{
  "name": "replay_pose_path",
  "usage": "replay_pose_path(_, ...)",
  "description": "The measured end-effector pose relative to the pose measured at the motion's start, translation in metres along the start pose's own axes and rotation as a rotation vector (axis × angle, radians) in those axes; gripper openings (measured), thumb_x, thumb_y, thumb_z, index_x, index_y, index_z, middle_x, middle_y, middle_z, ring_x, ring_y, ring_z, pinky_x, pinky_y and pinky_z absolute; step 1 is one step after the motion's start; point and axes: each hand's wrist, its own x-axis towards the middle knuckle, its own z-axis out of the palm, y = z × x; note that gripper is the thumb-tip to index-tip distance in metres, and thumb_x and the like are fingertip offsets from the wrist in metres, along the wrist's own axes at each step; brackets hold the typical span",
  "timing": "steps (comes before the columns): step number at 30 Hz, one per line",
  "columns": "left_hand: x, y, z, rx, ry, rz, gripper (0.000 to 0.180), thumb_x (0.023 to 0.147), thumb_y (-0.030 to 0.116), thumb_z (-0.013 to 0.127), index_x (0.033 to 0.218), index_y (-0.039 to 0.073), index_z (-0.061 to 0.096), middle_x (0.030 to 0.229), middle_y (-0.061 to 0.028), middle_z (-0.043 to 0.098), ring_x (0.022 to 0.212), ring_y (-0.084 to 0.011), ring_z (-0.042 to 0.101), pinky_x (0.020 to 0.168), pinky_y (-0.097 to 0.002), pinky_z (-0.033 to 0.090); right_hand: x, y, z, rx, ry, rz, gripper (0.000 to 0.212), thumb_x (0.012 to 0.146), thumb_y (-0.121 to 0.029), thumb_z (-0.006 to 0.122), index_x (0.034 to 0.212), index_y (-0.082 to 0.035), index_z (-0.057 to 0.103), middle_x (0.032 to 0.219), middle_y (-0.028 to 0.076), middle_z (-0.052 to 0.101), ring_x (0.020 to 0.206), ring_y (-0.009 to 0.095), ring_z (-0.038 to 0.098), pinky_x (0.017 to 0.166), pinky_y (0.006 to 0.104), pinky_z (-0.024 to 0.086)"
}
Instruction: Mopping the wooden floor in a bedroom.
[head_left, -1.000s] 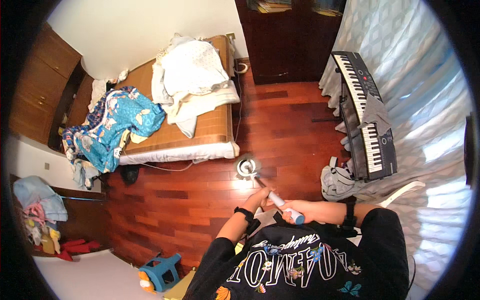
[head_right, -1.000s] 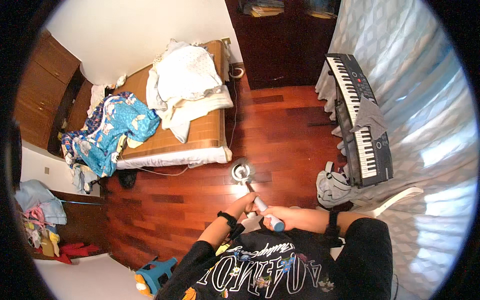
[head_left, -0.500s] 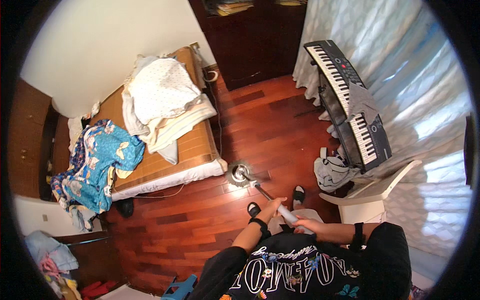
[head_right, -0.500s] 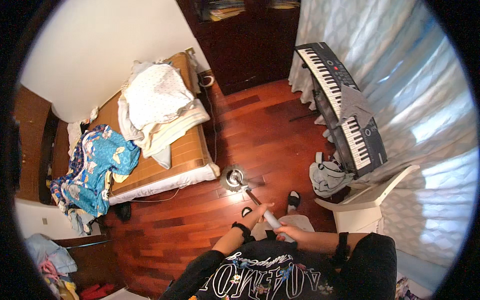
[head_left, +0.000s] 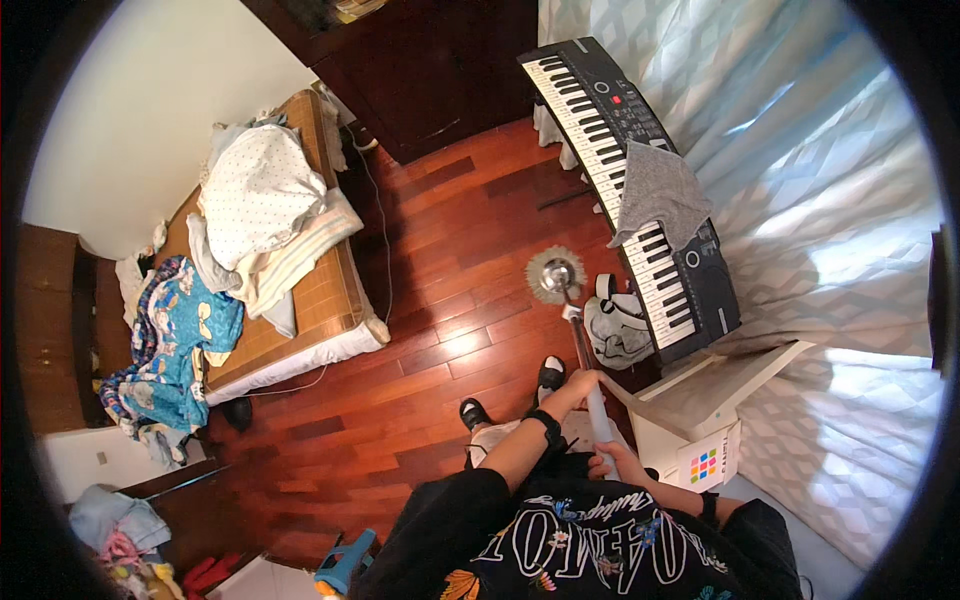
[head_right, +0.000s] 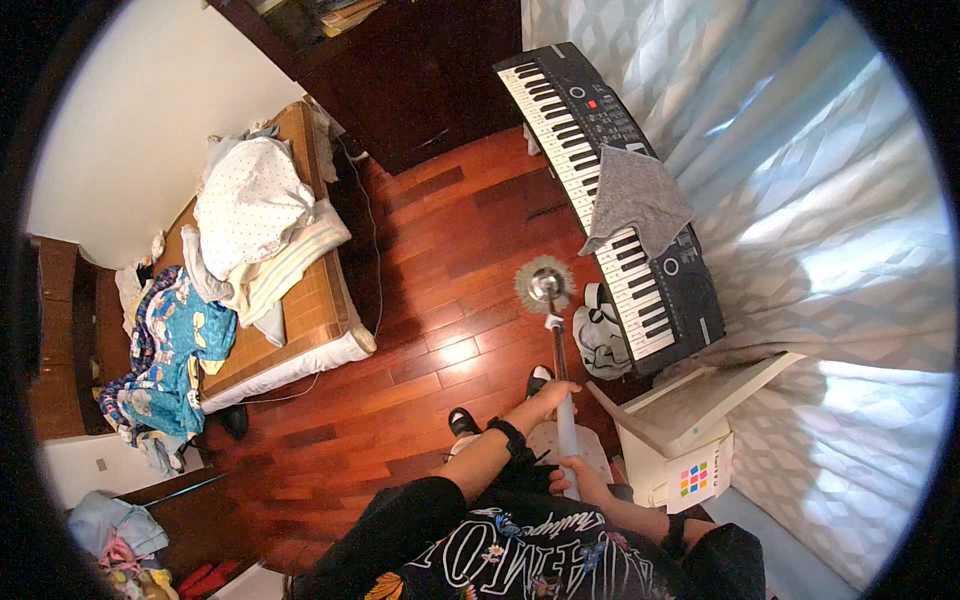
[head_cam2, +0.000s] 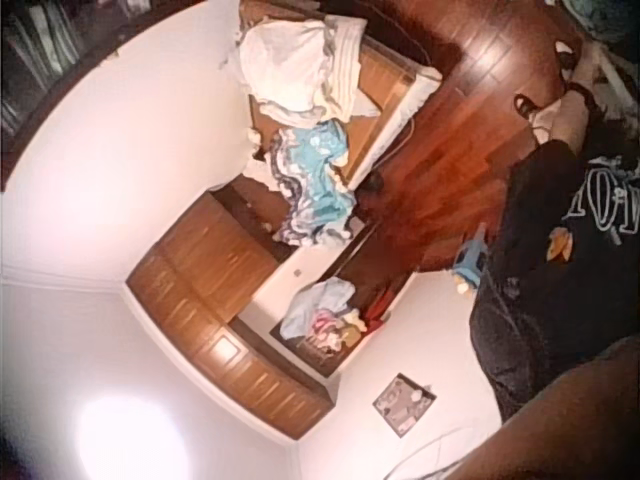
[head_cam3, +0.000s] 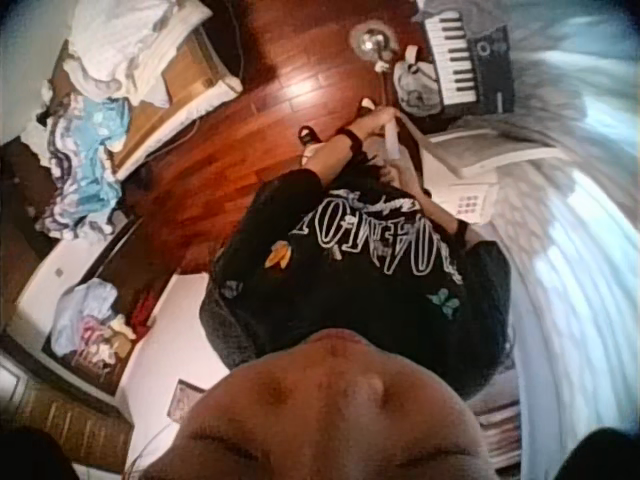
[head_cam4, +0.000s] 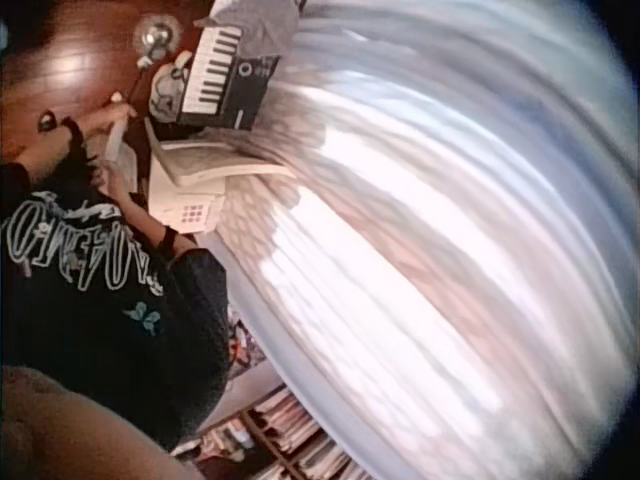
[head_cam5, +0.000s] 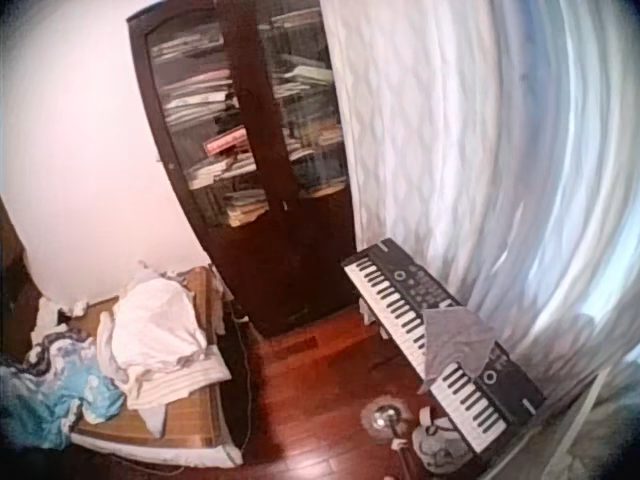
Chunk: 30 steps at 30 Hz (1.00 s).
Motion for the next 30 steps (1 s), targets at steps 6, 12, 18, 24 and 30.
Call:
replay_pose_path(6, 0.015, 0.012, 0.008, -0.032, -0.052, -0.003, 0.025, 0.068, 0.015, 0.053, 0.084, 0.001, 0.040, 0.060, -0.0113, 0.045, 0.049, -0.0251, 0.050, 0.045, -0.0378, 0.046, -0.017, -0.022, 0.031, -0.070, 0.014, -0.047, 0.009, 0.078, -0.018, 0.045, 0.080, -0.011, 0.040, 0.058, -0.003, 0.035, 0.048, 0.006, 0.035, 0.048, 0.0216, 0.033)
replay_pose_path(12, 0.006, 0.021, -0.009, -0.041, 0.023, 0.094, 0.017, 0.066, 0.012, 0.051, 0.073, -0.001, 0.043, 0.056, -0.0115, 0.043, 0.044, -0.0261, 0.050, 0.040, -0.0380, 0.045, -0.002, -0.028, 0.056, -0.281, 0.019, 0.225, 0.018, 0.076, -0.017, 0.049, 0.076, -0.011, 0.032, 0.056, -0.003, 0.036, 0.047, 0.007, 0.035, 0.051, 0.0241, 0.034)
replay_pose_path(18, 0.023, 0.004, -0.055, 0.081, 0.140, 0.099, 0.025, 0.059, 0.019, 0.054, 0.071, -0.002, 0.048, 0.063, -0.0163, 0.051, 0.045, -0.0283, 0.051, 0.039, -0.0402, 0.040, 0.021, -0.005, 0.073, -0.379, 0.059, 0.356, 0.019, 0.074, -0.009, 0.046, 0.061, -0.013, 0.031, 0.053, -0.005, 0.035, 0.044, 0.005, 0.036, 0.052, 0.0220, 0.033)
replay_pose_path(24, -0.015, -0.017, -0.103, 0.006, 0.182, 0.177, 0.027, 0.059, 0.020, 0.054, 0.075, -0.002, 0.052, 0.069, -0.0166, 0.052, 0.058, -0.0272, 0.053, 0.044, -0.0413, 0.041, 0.054, 0.043, 0.091, -0.565, 0.208, 0.358, 0.023, 0.074, -0.015, 0.040, 0.053, -0.014, 0.031, 0.045, -0.006, 0.031, 0.042, 0.005, 0.030, 0.049, 0.0192, 0.029)
replay_pose_path(30, -0.068, -0.060, -0.214, -0.111, 0.206, 0.213, 0.021, 0.062, 0.021, 0.052, 0.068, 0.001, 0.053, 0.055, -0.0128, 0.053, 0.046, -0.0254, 0.054, 0.042, -0.0383, 0.043, 0.113, 0.127, 0.113, -0.718, 0.094, 0.455, 0.024, 0.073, -0.018, 0.041, 0.052, -0.014, 0.031, 0.045, -0.006, 0.030, 0.041, 0.006, 0.030, 0.046, 0.0197, 0.027)
